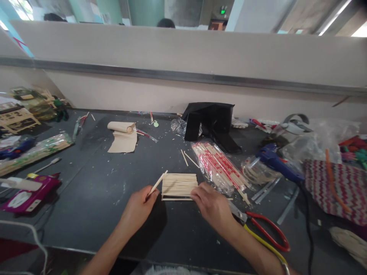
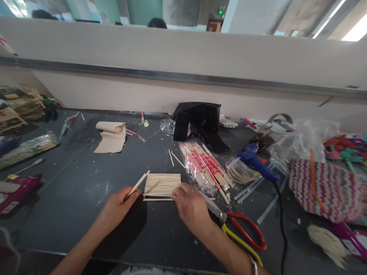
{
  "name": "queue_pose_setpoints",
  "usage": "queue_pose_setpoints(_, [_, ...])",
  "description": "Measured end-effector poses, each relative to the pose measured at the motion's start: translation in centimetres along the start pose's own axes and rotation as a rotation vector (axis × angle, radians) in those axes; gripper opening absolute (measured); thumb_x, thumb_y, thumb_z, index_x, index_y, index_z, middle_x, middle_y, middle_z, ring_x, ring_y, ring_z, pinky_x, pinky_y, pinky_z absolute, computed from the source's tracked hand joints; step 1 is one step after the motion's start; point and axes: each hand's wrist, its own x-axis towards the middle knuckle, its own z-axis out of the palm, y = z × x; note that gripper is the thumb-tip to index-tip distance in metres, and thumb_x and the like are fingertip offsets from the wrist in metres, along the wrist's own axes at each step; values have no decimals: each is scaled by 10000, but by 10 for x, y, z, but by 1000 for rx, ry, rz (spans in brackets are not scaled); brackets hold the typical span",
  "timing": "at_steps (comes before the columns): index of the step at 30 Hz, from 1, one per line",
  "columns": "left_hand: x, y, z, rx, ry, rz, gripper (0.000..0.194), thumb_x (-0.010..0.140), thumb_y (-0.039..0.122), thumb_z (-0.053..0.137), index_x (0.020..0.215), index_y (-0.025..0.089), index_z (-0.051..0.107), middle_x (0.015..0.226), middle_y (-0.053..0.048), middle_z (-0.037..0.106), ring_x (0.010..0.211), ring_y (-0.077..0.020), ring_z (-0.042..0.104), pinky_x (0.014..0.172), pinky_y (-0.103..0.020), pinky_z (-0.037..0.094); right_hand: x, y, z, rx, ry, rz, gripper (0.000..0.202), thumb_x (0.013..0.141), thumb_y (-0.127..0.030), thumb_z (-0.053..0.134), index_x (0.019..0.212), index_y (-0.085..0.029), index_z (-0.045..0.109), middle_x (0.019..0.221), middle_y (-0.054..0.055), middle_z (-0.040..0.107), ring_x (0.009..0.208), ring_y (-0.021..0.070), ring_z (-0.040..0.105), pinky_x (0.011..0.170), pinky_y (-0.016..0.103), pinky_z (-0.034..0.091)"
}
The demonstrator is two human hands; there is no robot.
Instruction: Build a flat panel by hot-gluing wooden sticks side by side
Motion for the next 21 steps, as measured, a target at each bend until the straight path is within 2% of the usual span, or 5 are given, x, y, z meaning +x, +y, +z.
queue_pose_setpoints(6, [3,2,3,132,-62,3,361,831,428,420,549,202,407,516,39,415,519,-129,389,502,-237,210,0,-1,-1,-38,-24,4,221,950,-198,426,795,-194,583,791,25,567,746,166,552,661,283,378])
queue_pose_setpoints(15, [4,2,3,202,-122,-8,313,847,385,400,658,185,549,573,22,485,567,-132,438,526,-237,226,2,-2,4,-55,-8,22,187,938,-210,466,793,-192,582,789,19,567,723,155,543,639,279,360])
queue_pose_setpoints(21, [5,4,4,244,-127,-22,330,860,389,397,620,185,495,559,36,433,551,-118,400,517,-234,213,1,-2,6,-80,12,50,163,925,-228,495,790,-191,579,786,21,572,712,160,549,612,279,349])
